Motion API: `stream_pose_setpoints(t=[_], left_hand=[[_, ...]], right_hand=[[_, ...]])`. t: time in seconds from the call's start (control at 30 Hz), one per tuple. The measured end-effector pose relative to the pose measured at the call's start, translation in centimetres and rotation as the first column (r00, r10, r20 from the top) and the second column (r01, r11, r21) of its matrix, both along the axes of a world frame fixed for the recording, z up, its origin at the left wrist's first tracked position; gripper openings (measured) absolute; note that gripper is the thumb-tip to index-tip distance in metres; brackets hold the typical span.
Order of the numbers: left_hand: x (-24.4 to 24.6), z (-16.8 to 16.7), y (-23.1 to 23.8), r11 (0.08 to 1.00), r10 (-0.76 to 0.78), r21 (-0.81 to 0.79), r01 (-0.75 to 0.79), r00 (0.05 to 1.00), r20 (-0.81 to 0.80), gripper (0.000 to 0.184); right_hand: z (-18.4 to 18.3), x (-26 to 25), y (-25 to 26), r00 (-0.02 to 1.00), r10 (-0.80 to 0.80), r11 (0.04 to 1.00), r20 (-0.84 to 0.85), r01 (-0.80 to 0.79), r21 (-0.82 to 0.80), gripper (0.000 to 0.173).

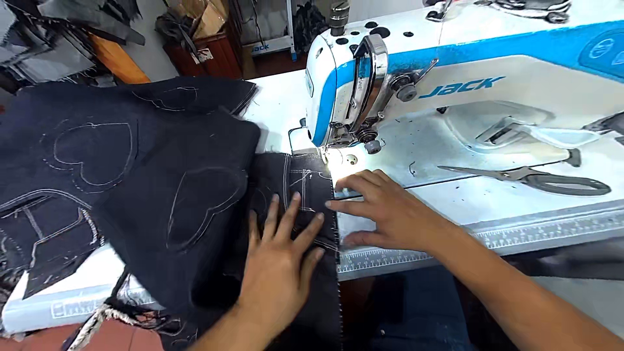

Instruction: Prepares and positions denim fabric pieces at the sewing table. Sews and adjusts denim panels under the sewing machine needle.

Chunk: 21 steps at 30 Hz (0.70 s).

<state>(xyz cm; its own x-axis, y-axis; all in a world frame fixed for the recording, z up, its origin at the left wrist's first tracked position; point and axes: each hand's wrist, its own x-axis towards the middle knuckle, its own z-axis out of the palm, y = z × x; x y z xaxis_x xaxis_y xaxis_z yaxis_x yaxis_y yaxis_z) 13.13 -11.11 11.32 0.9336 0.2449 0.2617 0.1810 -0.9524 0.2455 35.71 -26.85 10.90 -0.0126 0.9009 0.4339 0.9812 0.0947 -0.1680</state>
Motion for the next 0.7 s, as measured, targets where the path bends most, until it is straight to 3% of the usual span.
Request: stream_pose_setpoints(t=[0.1, 0.17, 0.43, 0.7], left_hand=[[0.7, -0.2, -1.1, 0.999, 0.023, -0.048, -0.015, 0.987, 0.158, 0.029], [1.1, -0.4, -1.4, 0.998, 0.029, -0.051, -0.02, 0.981, 0.192, 0.027], [2.9, 1.4, -0.1, 0.994, 0.022, 0.1, -0.037, 0.989, 0.147, 0.024], [4.6, 0.5, 1.1, 1.0, -0.012, 0.025, 0.008, 0.983, 0.182, 0.015]], right_hand=[[0.3, 0.4, -1.4, 0.996, 0.032, 0.999, 0.089, -0.029, -0.029, 0.066], [0.3, 0.3, -2.0, 0.994, 0.024, 0.998, 0.104, -0.019, -0.055, 0.068], [-0.3, 0.5, -2.9, 0.995, 0.098, 0.995, 0.027, -0.097, -0.039, 0.067], [-0.6, -0.5, -3.5, 0.993, 0.089, 0.995, 0.071, -0.091, 0.027, 0.055]])
